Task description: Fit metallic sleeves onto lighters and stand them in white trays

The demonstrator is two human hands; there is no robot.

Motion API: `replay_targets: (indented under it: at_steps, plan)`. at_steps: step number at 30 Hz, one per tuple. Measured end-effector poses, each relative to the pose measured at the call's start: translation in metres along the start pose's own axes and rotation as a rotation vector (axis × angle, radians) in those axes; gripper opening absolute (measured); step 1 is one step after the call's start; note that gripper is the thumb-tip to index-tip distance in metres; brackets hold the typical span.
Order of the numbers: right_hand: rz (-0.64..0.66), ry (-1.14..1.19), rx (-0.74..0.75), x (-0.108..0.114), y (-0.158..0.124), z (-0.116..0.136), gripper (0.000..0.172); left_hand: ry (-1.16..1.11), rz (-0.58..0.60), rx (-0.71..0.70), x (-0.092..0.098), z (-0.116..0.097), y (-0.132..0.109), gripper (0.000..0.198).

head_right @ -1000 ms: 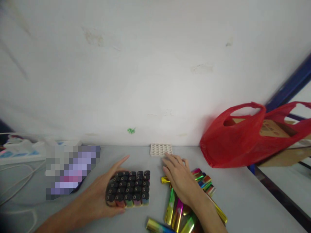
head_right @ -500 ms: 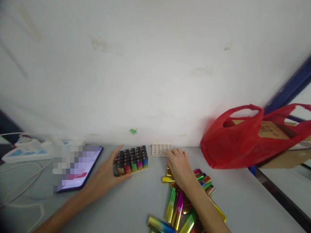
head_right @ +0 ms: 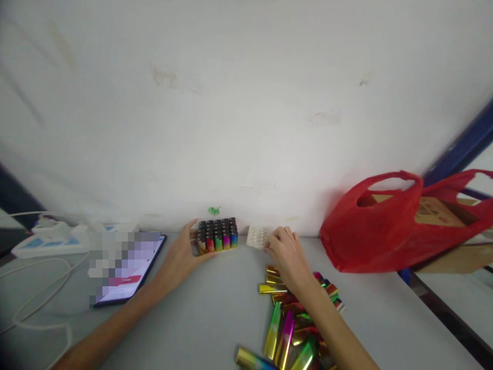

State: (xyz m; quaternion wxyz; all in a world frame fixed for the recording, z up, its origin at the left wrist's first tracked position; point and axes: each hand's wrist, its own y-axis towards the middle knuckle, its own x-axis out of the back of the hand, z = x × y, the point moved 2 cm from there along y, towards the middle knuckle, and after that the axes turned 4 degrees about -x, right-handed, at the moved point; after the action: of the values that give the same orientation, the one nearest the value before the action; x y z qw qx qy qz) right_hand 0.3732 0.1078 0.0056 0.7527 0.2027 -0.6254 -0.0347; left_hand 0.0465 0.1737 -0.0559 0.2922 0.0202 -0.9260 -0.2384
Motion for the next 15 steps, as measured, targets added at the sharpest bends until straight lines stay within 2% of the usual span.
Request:
replay_targets:
  at_steps: [3, 7, 12, 15]
  plan:
    - [-0.067, 0.043, -0.010, 0.021, -0.023, -0.004, 0.006, -0.016, -0.020, -0.001, -0.002, 0.001, 0.004, 0.101]
    - [-0.182, 0.146, 0.039, 0.041, -0.060, 0.003, 0.009, -0.012, -0.038, -0.010, -0.006, 0.003, 0.009, 0.082]
    - [-0.142, 0.217, 0.083, 0.038, -0.090, 0.028, 0.010, 0.054, -0.046, -0.037, -0.006, 0.001, 0.007, 0.045]
    - [-0.097, 0.185, 0.160, 0.027, -0.096, 0.051, 0.008, 0.096, -0.052, -0.049, -0.006, -0.003, 0.004, 0.035]
